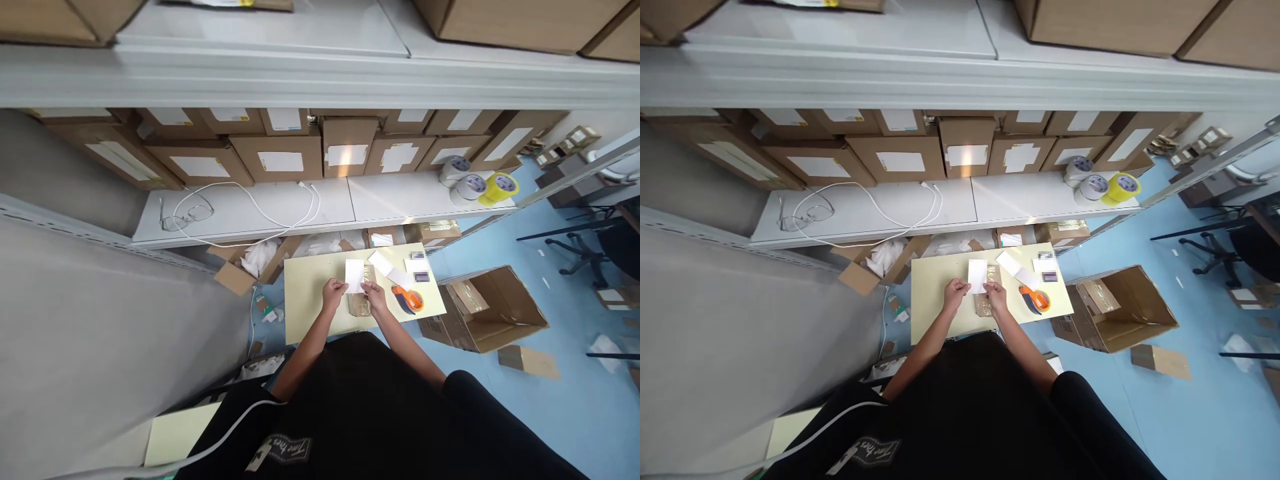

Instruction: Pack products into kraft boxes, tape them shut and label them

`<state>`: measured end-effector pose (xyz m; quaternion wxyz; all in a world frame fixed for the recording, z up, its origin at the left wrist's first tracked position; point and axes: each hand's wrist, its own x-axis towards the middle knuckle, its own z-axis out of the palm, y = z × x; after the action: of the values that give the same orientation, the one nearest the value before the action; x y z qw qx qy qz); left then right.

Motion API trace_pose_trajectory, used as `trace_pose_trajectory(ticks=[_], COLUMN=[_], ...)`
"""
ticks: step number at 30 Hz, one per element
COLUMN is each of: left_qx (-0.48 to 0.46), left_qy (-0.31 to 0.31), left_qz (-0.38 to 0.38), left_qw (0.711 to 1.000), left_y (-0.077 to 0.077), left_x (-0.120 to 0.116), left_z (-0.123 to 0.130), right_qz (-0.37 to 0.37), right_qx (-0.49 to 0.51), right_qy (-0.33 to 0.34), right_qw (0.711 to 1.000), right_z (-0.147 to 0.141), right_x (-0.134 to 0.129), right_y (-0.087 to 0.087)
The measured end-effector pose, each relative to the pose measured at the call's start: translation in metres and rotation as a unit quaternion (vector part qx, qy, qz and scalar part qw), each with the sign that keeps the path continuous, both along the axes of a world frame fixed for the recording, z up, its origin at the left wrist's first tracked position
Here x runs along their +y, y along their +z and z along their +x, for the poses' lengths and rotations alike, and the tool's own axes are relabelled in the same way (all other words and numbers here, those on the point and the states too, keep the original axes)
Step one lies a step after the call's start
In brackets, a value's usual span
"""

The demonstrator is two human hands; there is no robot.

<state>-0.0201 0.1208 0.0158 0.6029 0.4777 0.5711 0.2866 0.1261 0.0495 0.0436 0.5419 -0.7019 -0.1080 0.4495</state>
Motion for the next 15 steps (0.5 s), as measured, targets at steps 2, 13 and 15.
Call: trace_pose_trajectory(ticks=[2,13,15], left_qx=[0.036,0.224,0.237], left_qy=[0.015,0.032,0.039], left_qz=[-0.003,0.017,0.021], left_qw=[0.999,0.974,0.971], left_y=[-0.006,-0.019,-0.02], left_x=[-0.006,-0.022,-0.025], left_z=[0.013,0.056,0.058], right_qz=[-0.021,-0.164,-0.17], right_qx=[-0.064,-0.272,-0.268], right_qy=[0.029,0.226,0.242], right_qw=[0.997,0.921,0.917], right_z=[0.01,0.045,0.047], right_x=[-0.006,-0.009,-0.007], right_y=[-0.011,-0.039,-0.039])
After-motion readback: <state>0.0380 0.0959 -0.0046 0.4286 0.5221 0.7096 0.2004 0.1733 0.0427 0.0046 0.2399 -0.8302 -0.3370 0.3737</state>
